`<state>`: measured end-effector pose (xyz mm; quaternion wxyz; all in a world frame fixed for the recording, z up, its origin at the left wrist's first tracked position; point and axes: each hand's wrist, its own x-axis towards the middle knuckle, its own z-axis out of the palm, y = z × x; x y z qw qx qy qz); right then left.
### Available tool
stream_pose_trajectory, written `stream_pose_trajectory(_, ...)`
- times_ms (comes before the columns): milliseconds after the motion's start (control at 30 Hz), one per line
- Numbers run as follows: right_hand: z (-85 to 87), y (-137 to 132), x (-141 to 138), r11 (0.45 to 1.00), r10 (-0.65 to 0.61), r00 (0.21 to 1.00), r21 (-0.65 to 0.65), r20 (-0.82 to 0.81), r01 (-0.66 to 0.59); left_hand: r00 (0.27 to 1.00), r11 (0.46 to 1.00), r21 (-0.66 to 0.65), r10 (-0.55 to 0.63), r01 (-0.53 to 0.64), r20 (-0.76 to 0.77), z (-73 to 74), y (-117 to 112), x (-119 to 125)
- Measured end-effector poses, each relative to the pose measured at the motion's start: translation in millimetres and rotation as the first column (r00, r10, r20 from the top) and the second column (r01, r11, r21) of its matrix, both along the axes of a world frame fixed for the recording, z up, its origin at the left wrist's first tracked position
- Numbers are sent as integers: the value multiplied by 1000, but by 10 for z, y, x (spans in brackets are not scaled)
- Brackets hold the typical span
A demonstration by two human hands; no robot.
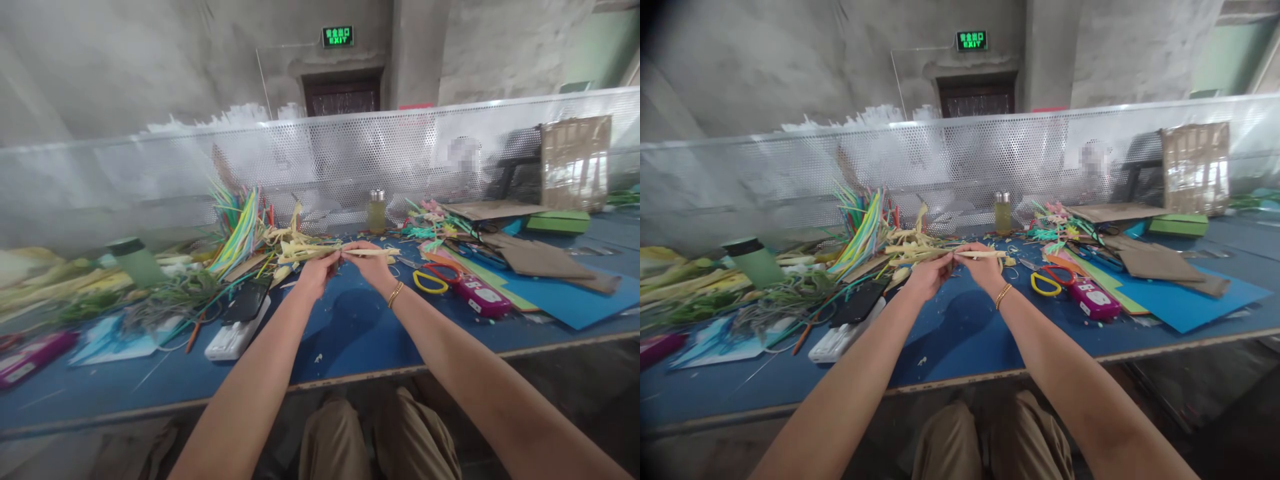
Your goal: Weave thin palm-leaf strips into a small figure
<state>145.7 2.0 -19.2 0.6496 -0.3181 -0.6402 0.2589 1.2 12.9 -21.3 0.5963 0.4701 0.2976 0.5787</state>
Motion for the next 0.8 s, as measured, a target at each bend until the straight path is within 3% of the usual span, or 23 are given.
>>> stream_pose_trajectory(233,-13,23,40,978,-173,975,143,140,153,999,999,-45,-30,29,-21,50,-56,6)
stream_pose_trajectory(567,22,-50,29,961,-226,926,227,304,160,1000,999,-44,9,-8,20,53,-35,-14)
stream_pose_trajectory(800,64,-37,65,855,-491,782,387,384,346,998,998,40,44,-42,-53,55,-31,-24)
